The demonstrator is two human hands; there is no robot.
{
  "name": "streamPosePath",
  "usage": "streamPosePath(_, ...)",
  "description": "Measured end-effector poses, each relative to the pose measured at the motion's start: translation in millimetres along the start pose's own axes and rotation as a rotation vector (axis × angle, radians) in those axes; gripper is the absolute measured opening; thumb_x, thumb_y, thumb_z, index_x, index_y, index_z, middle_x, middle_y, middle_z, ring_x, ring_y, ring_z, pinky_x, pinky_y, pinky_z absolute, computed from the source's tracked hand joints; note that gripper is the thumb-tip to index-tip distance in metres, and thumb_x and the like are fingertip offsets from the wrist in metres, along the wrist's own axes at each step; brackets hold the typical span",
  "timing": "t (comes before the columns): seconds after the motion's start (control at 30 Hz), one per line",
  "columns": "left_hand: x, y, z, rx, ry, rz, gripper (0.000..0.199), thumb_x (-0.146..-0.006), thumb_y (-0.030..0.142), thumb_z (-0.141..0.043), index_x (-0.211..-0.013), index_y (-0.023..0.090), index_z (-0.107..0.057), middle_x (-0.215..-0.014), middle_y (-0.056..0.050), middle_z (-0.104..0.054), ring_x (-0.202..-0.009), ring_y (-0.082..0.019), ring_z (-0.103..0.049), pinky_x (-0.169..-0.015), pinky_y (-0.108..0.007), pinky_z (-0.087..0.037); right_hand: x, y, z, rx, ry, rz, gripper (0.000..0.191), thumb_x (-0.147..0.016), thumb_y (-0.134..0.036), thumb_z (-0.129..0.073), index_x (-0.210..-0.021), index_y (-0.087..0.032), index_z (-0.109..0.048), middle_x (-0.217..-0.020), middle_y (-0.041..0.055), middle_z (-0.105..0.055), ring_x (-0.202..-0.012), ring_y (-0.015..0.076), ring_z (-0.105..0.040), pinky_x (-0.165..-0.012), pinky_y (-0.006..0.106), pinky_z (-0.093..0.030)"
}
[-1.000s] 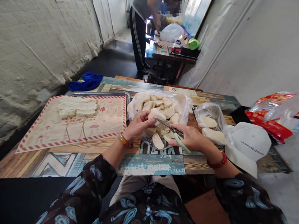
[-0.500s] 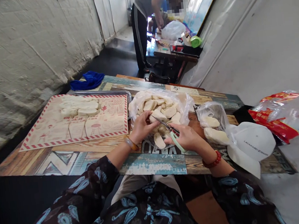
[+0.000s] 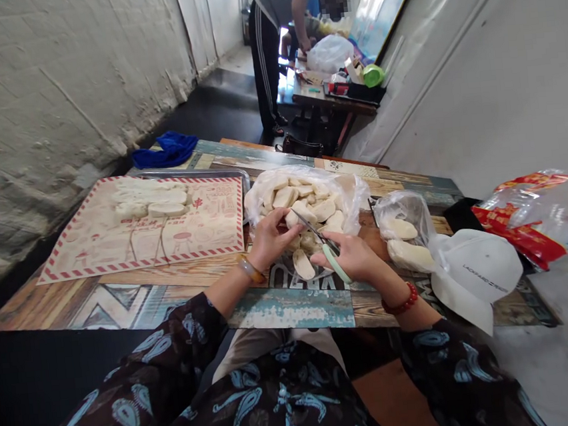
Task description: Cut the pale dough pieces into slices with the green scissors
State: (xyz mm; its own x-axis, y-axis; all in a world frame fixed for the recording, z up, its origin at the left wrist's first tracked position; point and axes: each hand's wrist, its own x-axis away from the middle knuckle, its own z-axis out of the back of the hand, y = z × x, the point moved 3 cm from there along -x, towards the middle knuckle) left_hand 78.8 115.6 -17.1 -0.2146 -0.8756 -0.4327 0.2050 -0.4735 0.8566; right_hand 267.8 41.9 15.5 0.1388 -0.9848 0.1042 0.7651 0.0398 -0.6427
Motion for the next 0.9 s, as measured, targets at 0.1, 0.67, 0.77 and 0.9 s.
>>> streamPosePath(0.1,0,-3,-1.3,-0.036,-0.008,-0.015,0.018,-0.078,0.03,-0.07,-0.086,0.017,-0.061,-0.074,0.001,-0.057,-0.067,-0.013,-0.05,-0.064,-0.025,-0.04,-2,-1,0,0.009,-0.02,0.011,0.053,-0.075,-0.045,-0.074,-0.12,-0.018,-0.071,-0.08,0.0023,-0.073,-0.074,0.0196,-0.066,-0.068,0.027,-0.053)
streamPosePath(0.67,0,-8,-2.7,-0.088,-0.023,-0.066,0.015,-0.076,0.024,-0.07,-0.086,0.018,-0.06,-0.075,0.001,-0.055,-0.069,-0.014,-0.048,-0.066,-0.026,-0.039,4,0,2,-0.053,-0.041,0.043,0.045,-0.084,-0.057,-0.062,-0.091,-0.015,-0.075,-0.054,-0.0016,-0.055,-0.053,0.0149,-0.053,-0.05,0.025,-0.041)
streamPosePath(0.77,0,-6,-3.0,-0.04,-0.029,-0.062,0.016,-0.074,0.022,-0.07,-0.088,0.017,-0.061,-0.078,0.0,-0.058,-0.072,-0.014,-0.05,-0.068,-0.026,-0.041,4,-1,4,-0.05,-0.048,0.04,0.043,-0.085,-0.055,-0.061,-0.093,-0.015,-0.075,-0.056,-0.001,-0.057,-0.052,0.0144,-0.054,-0.049,0.024,-0.041)
streamPosePath(0.9,-2,-5,-1.9,0.136,-0.062,0.051,0.029,-0.072,0.026,-0.072,-0.098,0.016,-0.063,-0.089,-0.003,-0.064,-0.076,-0.014,-0.057,-0.07,-0.026,-0.046,4,0,13,-0.014,-0.014,0.038,0.045,-0.082,-0.052,-0.066,-0.11,-0.017,-0.074,-0.07,0.002,-0.067,-0.064,0.0179,-0.062,-0.057,0.026,-0.048)
